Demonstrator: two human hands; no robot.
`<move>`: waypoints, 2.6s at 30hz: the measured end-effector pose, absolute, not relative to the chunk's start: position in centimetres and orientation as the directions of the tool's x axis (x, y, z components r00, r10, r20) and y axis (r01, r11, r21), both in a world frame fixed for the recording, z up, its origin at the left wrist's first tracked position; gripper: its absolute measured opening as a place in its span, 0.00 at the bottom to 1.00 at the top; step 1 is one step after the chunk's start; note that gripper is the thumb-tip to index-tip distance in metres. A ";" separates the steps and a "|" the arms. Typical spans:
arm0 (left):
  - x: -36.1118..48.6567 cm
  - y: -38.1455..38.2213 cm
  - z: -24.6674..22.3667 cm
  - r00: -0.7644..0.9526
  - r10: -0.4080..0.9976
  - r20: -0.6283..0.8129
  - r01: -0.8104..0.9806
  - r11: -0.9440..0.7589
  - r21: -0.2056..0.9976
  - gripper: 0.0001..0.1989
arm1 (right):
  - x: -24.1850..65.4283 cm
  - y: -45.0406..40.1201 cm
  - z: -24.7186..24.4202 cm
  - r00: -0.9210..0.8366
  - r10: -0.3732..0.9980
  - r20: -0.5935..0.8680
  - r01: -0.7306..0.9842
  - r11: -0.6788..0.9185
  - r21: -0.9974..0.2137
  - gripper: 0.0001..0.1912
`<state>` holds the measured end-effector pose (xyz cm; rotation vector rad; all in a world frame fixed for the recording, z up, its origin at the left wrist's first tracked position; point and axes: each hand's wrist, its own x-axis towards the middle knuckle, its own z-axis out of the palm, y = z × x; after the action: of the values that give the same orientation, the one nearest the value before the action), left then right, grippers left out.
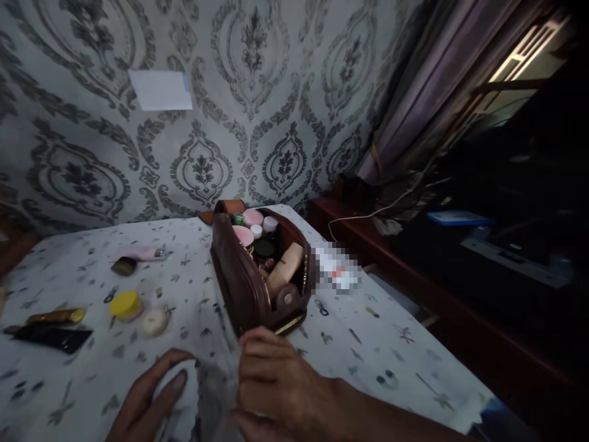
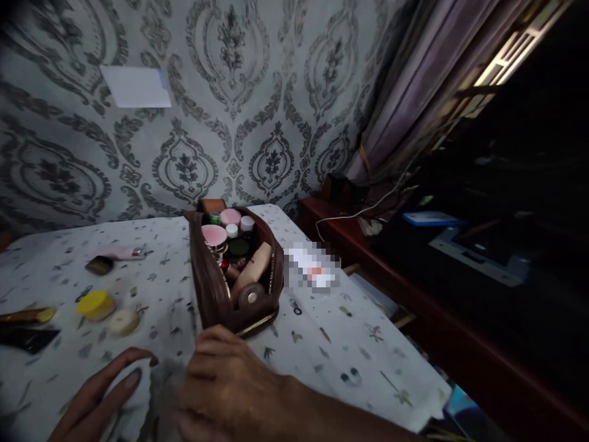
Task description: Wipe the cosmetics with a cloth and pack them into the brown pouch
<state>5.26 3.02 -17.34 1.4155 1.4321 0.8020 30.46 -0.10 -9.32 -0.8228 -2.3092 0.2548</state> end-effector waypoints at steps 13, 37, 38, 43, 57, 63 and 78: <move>4.2 4.6 -13.4 -0.094 0.995 0.041 0.006 -0.040 0.999 0.13 | 20.6 2.4 -13.5 -0.408 0.911 0.055 0.089 0.099 -0.991 0.09; -11.4 11.2 -11.8 0.111 0.986 0.121 0.989 -0.122 0.084 0.23 | 19.9 1.9 -18.0 -0.401 0.916 -0.004 0.001 -0.004 -1.000 0.15; -11.4 11.6 -11.6 0.103 0.987 0.120 0.991 -0.112 0.069 0.22 | 19.9 1.9 -17.9 -0.406 0.914 -0.009 0.006 -0.007 -1.000 0.15; -11.2 14.0 -11.5 0.100 0.993 0.062 0.994 -0.102 0.030 0.21 | 19.9 2.0 -17.8 -0.420 0.907 -0.019 0.000 -0.021 -1.000 0.14; -12.9 19.6 -12.0 0.282 0.947 -0.152 0.958 -0.270 0.097 0.21 | 19.8 1.9 -18.5 -0.421 0.907 -0.011 -0.073 -0.045 -0.996 0.08; -13.5 18.2 -11.7 0.253 0.966 -0.057 0.965 -0.247 0.089 0.25 | 20.1 1.9 -18.2 -0.416 0.909 0.003 -0.081 -0.034 -0.996 0.07; -10.2 12.0 -12.6 0.339 0.940 -0.043 0.938 -0.341 -0.067 0.22 | 20.0 2.1 -18.4 -0.438 0.899 0.024 -0.068 -0.006 -0.998 0.11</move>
<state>-10.24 11.97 -12.65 2.5946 1.8205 -0.1159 20.02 2.10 -18.37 -0.9016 -1.4836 1.5578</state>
